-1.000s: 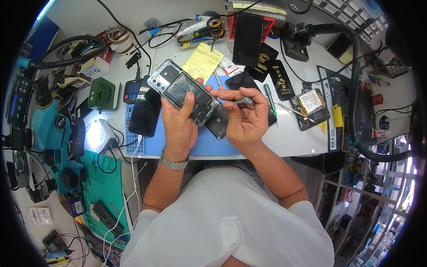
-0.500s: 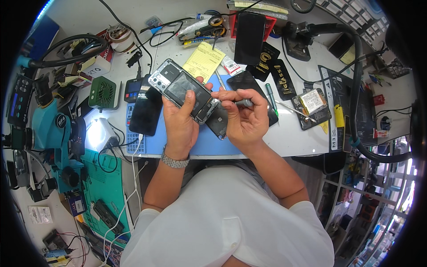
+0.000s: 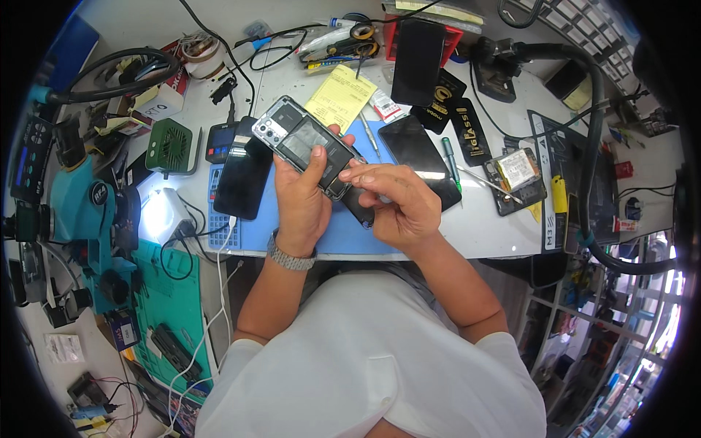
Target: The person disassembles two smartphones on a cluttered workbench. They use a screwdriver to remove screws and pry open the back covers, then use a hot air gun to heat components before disconnecting internal parts.
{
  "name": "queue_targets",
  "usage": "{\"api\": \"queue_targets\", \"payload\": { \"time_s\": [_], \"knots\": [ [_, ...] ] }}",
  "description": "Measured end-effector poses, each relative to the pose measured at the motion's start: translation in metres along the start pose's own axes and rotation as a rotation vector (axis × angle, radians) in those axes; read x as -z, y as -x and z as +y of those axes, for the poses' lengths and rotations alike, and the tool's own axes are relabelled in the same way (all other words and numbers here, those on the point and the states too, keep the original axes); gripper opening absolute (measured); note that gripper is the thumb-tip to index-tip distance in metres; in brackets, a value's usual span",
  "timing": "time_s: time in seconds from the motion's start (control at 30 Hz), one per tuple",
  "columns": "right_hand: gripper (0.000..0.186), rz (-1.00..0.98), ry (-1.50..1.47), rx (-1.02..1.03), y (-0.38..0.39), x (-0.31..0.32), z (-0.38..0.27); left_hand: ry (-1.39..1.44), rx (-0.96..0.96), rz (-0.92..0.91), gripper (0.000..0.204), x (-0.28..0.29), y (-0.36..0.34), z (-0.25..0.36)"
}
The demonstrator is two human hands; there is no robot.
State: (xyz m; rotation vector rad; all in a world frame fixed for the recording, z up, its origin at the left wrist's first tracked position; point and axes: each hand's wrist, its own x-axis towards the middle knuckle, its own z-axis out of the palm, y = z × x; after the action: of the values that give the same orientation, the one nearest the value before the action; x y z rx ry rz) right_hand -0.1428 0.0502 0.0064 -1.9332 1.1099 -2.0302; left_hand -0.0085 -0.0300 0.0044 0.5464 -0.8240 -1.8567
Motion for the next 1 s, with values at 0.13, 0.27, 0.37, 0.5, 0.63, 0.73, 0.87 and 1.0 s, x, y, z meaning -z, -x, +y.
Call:
{"api": "queue_targets", "payload": {
  "time_s": [0.13,0.27,0.37,0.5,0.63,0.73,0.87,1.0],
  "knots": [
    [0.051,-0.098,-0.079,0.030,0.002,0.001,0.002,0.006,-0.001,-0.013,0.043,0.001,0.000,-0.002],
    [0.051,-0.170,-0.112,0.042,0.004,0.003,0.001,0.010,0.005,-0.011,0.043,0.000,0.001,-0.001],
    [0.051,-0.164,-0.132,0.063,0.005,0.002,0.004,0.001,0.007,-0.008,0.044,-0.001,0.000,-0.001],
    [0.050,-0.151,-0.100,0.044,0.003,0.001,0.000,0.004,0.001,-0.006,0.043,0.000,0.001,-0.002],
    [0.040,0.022,0.000,-0.060,0.005,0.001,0.002,-0.015,-0.026,0.020,0.043,-0.002,0.002,-0.003],
    [0.030,0.202,-0.049,-0.155,0.008,0.000,0.007,-0.009,-0.019,0.021,0.043,-0.004,0.002,-0.003],
    [0.029,0.251,-0.018,-0.148,0.009,0.000,0.011,-0.001,-0.018,-0.002,0.044,-0.004,0.001,-0.001],
    [0.040,0.138,0.259,0.016,0.001,0.004,0.012,-0.008,-0.027,0.000,0.043,-0.005,0.002,-0.002]
  ]
}}
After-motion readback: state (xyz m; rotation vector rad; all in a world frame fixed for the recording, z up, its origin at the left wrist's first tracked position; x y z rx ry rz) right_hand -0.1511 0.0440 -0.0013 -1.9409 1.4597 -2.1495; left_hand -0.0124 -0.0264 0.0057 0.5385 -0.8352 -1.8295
